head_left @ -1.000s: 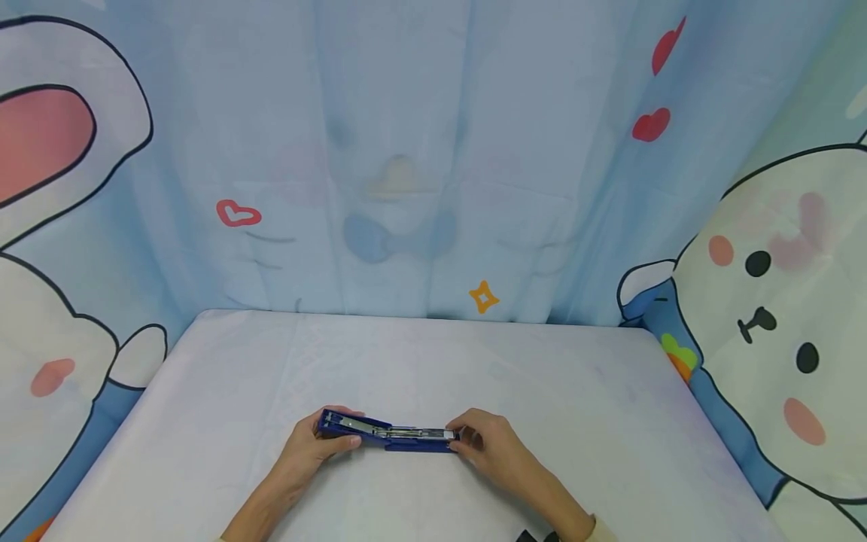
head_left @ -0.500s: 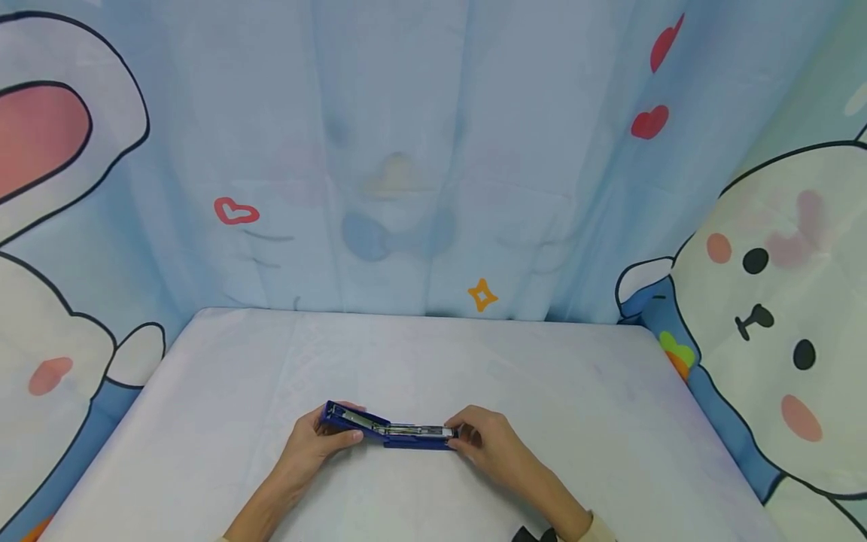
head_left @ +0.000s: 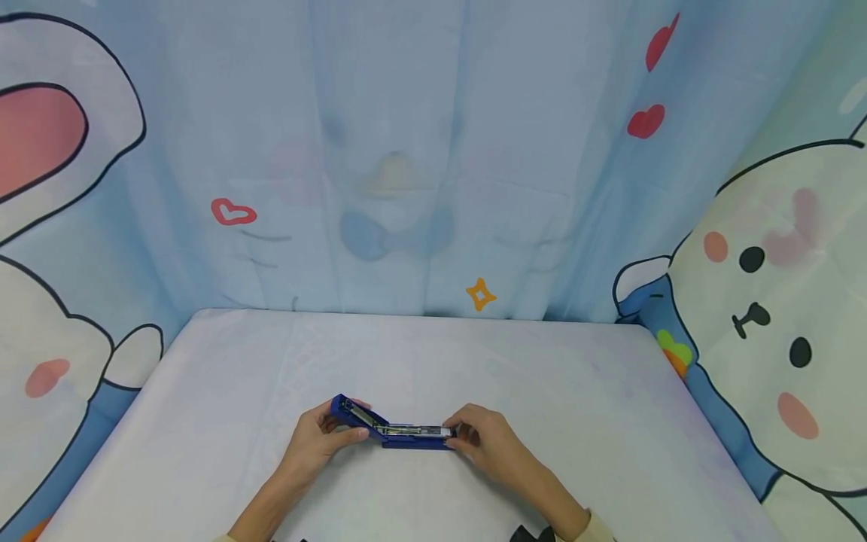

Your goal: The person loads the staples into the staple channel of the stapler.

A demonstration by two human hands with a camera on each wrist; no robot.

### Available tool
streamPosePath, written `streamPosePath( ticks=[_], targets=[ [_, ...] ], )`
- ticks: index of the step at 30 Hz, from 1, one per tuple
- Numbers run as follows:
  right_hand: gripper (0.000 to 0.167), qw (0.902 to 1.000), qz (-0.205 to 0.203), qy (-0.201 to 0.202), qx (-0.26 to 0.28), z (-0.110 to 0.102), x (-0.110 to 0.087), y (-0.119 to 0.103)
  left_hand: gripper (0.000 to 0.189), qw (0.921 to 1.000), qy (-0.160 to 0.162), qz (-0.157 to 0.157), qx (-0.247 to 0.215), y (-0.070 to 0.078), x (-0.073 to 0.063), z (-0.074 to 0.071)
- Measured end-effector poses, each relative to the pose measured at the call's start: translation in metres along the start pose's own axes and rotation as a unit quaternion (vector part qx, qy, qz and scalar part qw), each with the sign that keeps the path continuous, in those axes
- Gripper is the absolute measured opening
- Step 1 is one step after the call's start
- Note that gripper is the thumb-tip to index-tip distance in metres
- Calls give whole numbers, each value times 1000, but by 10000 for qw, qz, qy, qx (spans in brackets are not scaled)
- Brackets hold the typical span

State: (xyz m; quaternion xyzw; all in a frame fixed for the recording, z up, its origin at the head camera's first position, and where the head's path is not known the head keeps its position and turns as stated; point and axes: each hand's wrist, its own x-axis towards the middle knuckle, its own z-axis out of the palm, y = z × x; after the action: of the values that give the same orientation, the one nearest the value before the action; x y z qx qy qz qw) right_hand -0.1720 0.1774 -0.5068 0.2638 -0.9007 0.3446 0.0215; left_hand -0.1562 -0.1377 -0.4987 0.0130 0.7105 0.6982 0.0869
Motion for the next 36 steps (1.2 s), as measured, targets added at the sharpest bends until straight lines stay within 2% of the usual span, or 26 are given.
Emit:
streamPosePath(
  ticks=[6,13,18,36],
  targets=[
    [20,10000,5,-20,26,1,0,0,37,9992,-58,236,314,-1,2,3],
    [19,9998,131,-68,96,2,0,0,35,9982,-105,385,437,-1,3,8],
    [20,10000,64,16,72,2,-1,1,35,9974,-127,490,515,0,4,11],
    [19,9997,98,28,220,1,-2,1,40,9964,-249,655,466,3,6,15]
  ],
)
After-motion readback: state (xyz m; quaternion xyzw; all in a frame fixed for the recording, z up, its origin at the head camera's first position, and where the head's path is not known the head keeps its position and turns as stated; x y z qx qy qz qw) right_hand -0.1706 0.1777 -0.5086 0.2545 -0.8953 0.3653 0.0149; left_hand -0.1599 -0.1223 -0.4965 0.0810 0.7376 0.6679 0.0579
